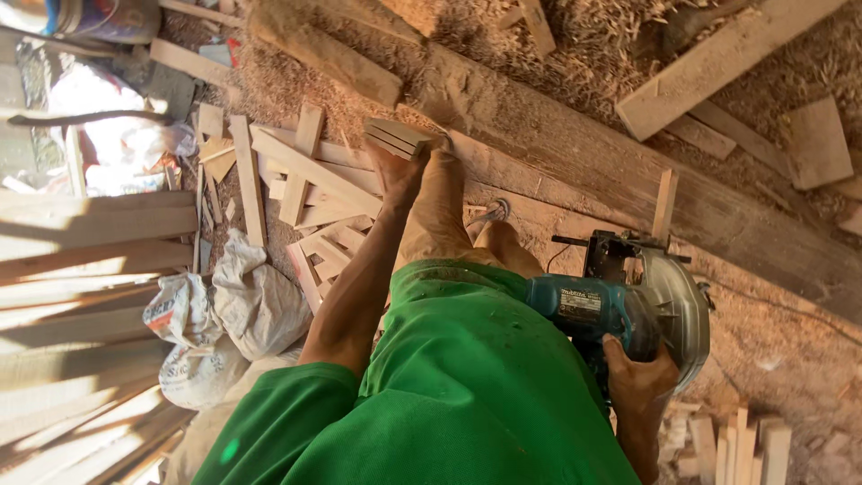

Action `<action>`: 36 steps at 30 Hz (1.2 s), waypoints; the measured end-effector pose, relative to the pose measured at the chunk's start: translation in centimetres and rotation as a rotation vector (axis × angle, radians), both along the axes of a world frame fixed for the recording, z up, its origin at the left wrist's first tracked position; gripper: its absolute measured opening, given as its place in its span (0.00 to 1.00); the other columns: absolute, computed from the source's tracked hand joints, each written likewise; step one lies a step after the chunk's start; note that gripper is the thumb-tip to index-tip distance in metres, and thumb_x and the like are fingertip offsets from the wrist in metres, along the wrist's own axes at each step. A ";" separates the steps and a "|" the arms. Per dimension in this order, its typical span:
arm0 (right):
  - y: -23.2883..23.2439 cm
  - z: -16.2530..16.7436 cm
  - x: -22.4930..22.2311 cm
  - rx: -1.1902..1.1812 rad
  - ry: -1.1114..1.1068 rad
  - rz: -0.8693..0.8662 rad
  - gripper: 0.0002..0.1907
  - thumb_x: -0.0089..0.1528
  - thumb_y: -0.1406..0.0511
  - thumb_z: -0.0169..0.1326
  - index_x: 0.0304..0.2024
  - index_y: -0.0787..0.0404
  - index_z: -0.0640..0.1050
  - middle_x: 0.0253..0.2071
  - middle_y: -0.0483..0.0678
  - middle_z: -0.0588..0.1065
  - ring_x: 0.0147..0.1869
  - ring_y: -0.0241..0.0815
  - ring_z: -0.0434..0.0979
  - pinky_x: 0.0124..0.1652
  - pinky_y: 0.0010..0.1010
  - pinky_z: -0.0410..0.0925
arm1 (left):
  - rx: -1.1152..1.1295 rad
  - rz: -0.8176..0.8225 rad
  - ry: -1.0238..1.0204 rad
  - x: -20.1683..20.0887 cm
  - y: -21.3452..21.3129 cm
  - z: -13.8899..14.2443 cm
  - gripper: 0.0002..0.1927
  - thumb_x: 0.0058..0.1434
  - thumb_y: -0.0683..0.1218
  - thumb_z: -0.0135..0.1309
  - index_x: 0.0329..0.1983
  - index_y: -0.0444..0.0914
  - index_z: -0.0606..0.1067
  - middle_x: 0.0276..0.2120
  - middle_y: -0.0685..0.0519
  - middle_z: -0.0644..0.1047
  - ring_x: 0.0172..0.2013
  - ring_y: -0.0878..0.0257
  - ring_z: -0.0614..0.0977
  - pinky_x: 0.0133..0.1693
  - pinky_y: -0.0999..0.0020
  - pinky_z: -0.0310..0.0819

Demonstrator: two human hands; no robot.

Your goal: The person cuts thin wooden strips into shorter pieces using a handheld circular saw. They brace each strip against their leg and a wooden beam, guide the saw along the wood, and set cut pieces aside among the scrap wood on the floor.

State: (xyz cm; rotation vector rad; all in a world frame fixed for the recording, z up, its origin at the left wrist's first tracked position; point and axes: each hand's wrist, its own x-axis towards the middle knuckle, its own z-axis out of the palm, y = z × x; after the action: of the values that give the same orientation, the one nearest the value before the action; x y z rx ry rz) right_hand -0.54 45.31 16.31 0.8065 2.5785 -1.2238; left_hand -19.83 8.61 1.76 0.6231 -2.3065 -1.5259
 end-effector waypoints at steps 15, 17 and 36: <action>-2.4 1.6 -4.9 0.099 -0.049 0.087 0.18 0.61 0.63 0.63 0.49 0.69 0.80 0.37 0.56 0.81 0.39 0.49 0.82 0.41 0.39 0.72 | 0.022 0.016 -0.128 -4.6 0.0 -1.7 0.58 0.52 0.57 0.76 0.68 0.25 0.49 0.60 0.36 0.61 0.63 0.45 0.65 0.63 0.50 0.64; -3.4 1.8 -6.9 0.130 -0.031 0.179 0.18 0.60 0.63 0.63 0.50 0.66 0.81 0.36 0.55 0.81 0.38 0.49 0.82 0.40 0.39 0.73 | 0.032 -0.022 -0.131 -5.0 -0.4 -2.3 0.63 0.52 0.57 0.76 0.72 0.25 0.44 0.64 0.34 0.59 0.66 0.43 0.63 0.66 0.49 0.61; -16.4 0.3 -20.2 -0.228 0.289 1.031 0.31 0.43 0.64 0.69 0.49 0.64 0.79 0.38 0.55 0.82 0.38 0.53 0.85 0.41 0.41 0.76 | 0.179 -0.159 -0.559 0.7 -5.4 1.2 0.23 0.68 0.58 0.55 0.47 0.31 0.75 0.28 0.54 0.74 0.31 0.65 0.74 0.33 0.67 0.71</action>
State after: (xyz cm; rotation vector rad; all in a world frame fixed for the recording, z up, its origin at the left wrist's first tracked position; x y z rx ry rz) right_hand -20.78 28.96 16.63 -0.7299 2.3641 -1.2368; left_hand -19.14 3.21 2.91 1.0487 -2.6867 -1.8285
